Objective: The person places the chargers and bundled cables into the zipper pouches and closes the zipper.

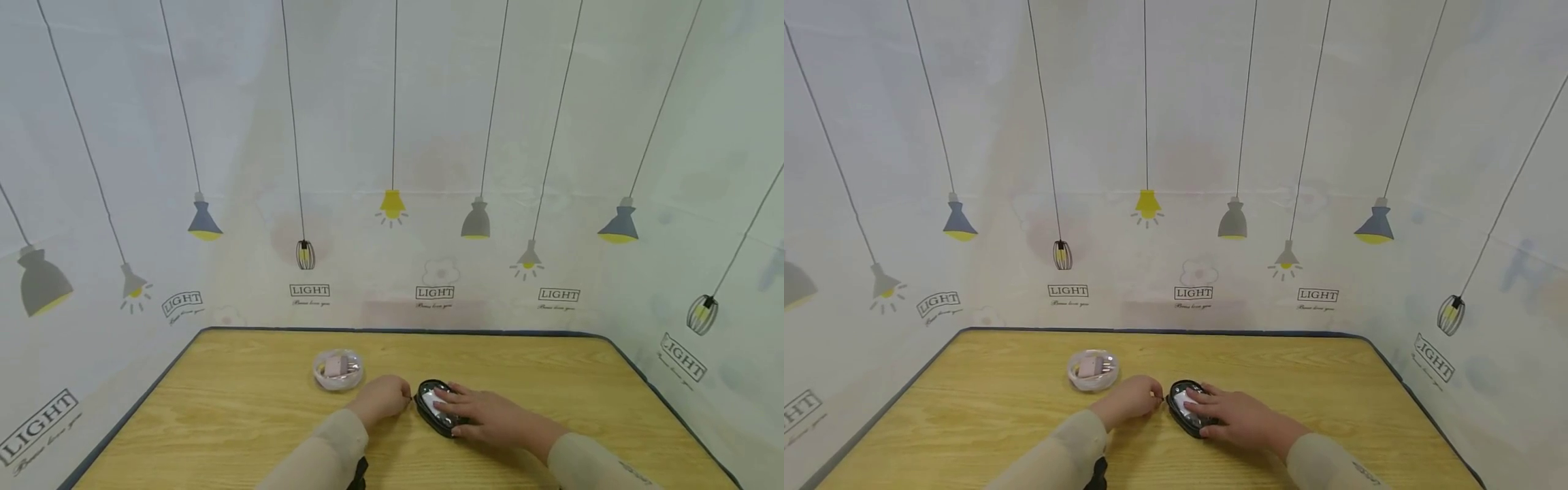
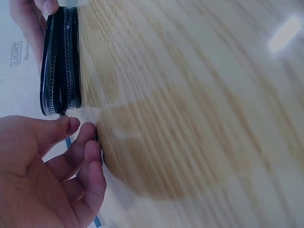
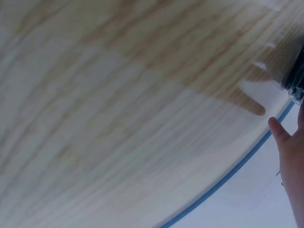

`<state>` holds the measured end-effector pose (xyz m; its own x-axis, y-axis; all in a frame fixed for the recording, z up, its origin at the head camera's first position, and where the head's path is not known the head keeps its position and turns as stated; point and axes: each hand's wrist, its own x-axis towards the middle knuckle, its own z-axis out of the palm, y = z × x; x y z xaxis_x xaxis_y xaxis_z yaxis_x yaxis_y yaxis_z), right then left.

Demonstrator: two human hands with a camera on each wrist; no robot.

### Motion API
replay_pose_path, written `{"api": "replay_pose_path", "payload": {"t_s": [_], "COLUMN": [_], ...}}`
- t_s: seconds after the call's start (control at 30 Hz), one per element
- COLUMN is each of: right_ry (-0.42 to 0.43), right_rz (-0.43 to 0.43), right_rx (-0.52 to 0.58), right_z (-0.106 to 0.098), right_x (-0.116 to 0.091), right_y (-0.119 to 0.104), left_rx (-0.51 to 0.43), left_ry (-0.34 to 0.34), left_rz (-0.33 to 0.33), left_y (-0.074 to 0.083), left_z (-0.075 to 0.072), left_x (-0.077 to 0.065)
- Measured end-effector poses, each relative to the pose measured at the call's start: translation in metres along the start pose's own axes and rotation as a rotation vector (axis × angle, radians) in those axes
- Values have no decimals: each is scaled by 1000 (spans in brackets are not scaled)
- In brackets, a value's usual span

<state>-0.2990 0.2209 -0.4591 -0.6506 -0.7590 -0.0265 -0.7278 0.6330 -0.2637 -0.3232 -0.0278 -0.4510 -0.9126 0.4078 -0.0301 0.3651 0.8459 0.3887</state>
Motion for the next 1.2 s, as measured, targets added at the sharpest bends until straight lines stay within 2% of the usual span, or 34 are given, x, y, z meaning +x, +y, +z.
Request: {"api": "replay_pose_path", "payload": {"t_s": [0.33,0.5,0.6,0.77,0.83,1.2], "right_ry": [-1,-7,-8,-9,-7,5], "right_rz": [-13,-15,-10,13,19,19], "right_rx": [-33,-38,-33,-21,-21,-36], "right_z": [-4,-1,0,0,-1,-3], "right_x": [1,2,2,3,3,2], "right_y": [0,2,2,1,1,-5], "left_rx": [-12,-68,-159,-389,-427,-407], "left_ry": [-23,-45,-65,-97,-104,-114], "left_rz": [1,14,-6,-61,-78,-91], "left_y": [0,4,5,5,6,13], "left_z": [3,1,2,8,9,12], "left_x": [-4,-12,-15,-14,-15,-20]}}
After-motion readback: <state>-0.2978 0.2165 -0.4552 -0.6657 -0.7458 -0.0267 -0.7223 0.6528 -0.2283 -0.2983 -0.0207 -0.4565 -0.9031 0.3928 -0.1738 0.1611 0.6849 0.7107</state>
